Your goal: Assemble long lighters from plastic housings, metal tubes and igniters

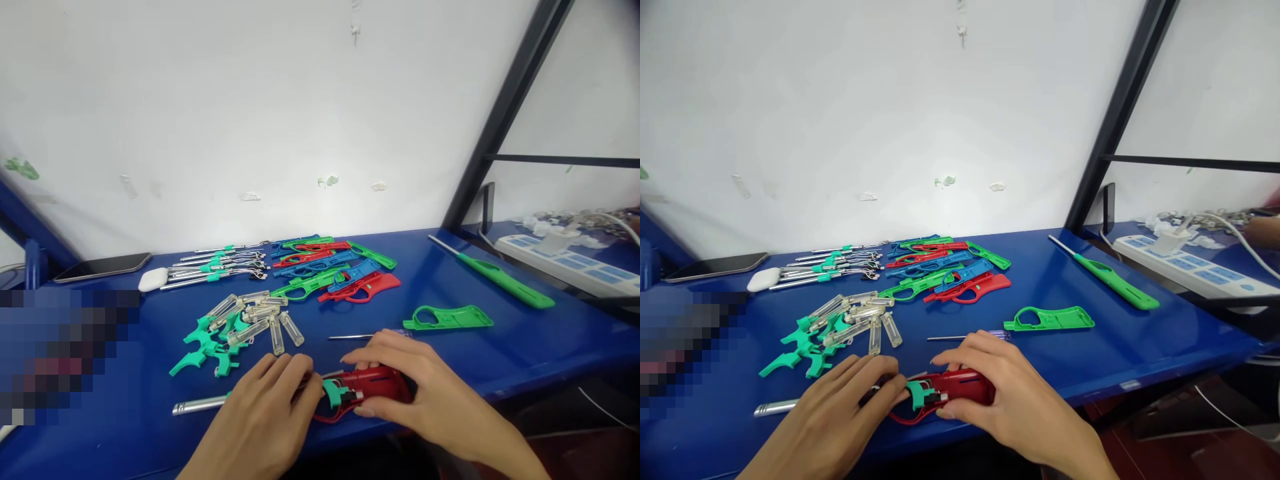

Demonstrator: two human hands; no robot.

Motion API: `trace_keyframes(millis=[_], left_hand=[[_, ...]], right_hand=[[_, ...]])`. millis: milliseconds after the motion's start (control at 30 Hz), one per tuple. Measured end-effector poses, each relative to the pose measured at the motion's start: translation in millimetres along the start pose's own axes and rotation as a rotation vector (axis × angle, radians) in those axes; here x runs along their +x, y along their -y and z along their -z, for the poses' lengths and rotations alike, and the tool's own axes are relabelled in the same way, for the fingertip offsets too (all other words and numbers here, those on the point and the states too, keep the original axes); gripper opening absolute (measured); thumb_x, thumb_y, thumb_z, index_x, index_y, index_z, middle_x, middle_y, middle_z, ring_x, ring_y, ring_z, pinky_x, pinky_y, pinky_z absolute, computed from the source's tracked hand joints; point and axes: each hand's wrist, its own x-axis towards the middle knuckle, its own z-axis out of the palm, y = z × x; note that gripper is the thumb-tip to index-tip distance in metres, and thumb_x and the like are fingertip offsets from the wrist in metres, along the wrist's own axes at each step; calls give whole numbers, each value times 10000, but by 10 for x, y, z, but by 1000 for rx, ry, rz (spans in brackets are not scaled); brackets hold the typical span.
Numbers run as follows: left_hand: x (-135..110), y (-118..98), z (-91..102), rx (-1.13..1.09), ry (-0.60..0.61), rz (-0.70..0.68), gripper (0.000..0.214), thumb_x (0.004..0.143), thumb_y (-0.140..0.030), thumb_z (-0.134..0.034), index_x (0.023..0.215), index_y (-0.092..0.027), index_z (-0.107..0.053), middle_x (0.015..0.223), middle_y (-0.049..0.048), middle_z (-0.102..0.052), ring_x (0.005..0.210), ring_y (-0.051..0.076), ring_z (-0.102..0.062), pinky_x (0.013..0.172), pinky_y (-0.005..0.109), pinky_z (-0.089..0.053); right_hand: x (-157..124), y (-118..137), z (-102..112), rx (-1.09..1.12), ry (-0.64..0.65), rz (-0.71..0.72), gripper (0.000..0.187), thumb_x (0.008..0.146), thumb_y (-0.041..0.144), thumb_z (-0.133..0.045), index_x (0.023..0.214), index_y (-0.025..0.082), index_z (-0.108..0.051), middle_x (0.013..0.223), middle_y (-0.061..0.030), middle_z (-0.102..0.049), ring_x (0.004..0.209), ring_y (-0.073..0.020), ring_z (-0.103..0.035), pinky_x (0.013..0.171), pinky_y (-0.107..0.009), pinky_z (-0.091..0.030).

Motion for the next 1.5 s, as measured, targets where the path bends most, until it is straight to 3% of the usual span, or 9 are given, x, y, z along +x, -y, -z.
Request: trace_keyframes(millis=[167, 300, 400, 467, 567, 700, 900, 1200, 1500], left_hand=[[-106, -26, -33, -102, -1, 110, 382, 968, 1, -426, 1150, -202, -693, 1048, 50, -737, 870, 221, -717, 805, 343, -585], [-163, 46, 9, -121, -37, 163, 343, 1050, -80, -417, 1122, -220, -722, 1057, 51, -738, 900, 226, -705, 831, 362, -578], [-236, 292, 87, -60, 6, 260, 350, 1059, -88, -414, 1102, -217, -736, 1100, 73, -734, 1002, 254, -691, 904, 400, -548], [-287, 547, 138, -21, 148, 392, 332, 1069, -173, -436, 1053, -246, -760, 1041, 68, -729, 961, 273, -665, 881, 426, -526], [-317, 936, 200, -27, 224, 474, 338, 1072, -232, -433, 1041, -241, -770, 1036, 84, -733, 963, 284, -650, 838, 417, -508], [-245, 1201, 243, -64, 274, 536, 340, 1071, -289, -441, 1038, -243, -777, 1005, 90, -738, 975, 300, -655, 828, 421, -498], [-129, 1088, 252, -182, 314, 538, 301, 1068, -311, -476, 1015, -260, -768, 987, 55, -732, 956, 262, -657, 833, 385, -486], [-74, 905, 387, -299, 388, 529, 219, 1015, -211, -609, 882, -290, -765, 858, -20, -695, 790, 181, -650, 691, 285, -437], [-21, 910, 244, -255, 449, 529, 287, 955, -70, -585, 870, -255, -787, 896, 33, -724, 808, 206, -699, 729, 295, -447]], right_hand=[[-19, -24, -12, 27, -25, 21, 456, 864, 555, -860, 1288, 449, -733, 1315, 26, -706, 1244, -236, -664, 1127, -335, -472], [-79, -88, -41, 27, -192, 156, 209, 1029, 443, -700, 1234, 429, -736, 1247, 33, -717, 1135, -166, -712, 1020, -254, -520], [-79, -91, -24, -22, -296, 254, 166, 1084, 313, -607, 1159, 392, -732, 1150, 38, -731, 1047, -131, -720, 931, -221, -536], [-9, -33, 14, -82, -311, 322, 176, 1092, 260, -586, 1123, 362, -726, 1099, 34, -741, 1010, -132, -715, 895, -231, -537], [238, 152, 85, -240, -258, 381, 176, 1111, 270, -557, 1160, 324, -716, 1107, 11, -757, 1032, -165, -705, 934, -294, -529], [721, 457, 87, -546, -22, 312, 196, 1108, 379, -564, 1177, 278, -717, 1124, -25, -763, 1030, -219, -719, 884, -352, -525], [1125, 658, -113, -709, 81, 282, 269, 1041, 435, -610, 957, 192, -690, 890, -70, -767, 749, -241, -710, 623, -334, -386], [1127, 621, -15, -775, 127, 232, 169, 974, 292, -582, 859, 195, -660, 835, -67, -760, 691, -214, -691, 583, -338, -280], [1112, 594, -4, -757, 127, 219, 181, 977, 312, -581, 868, 200, -673, 846, -73, -757, 693, -215, -677, 606, -334, -311]])
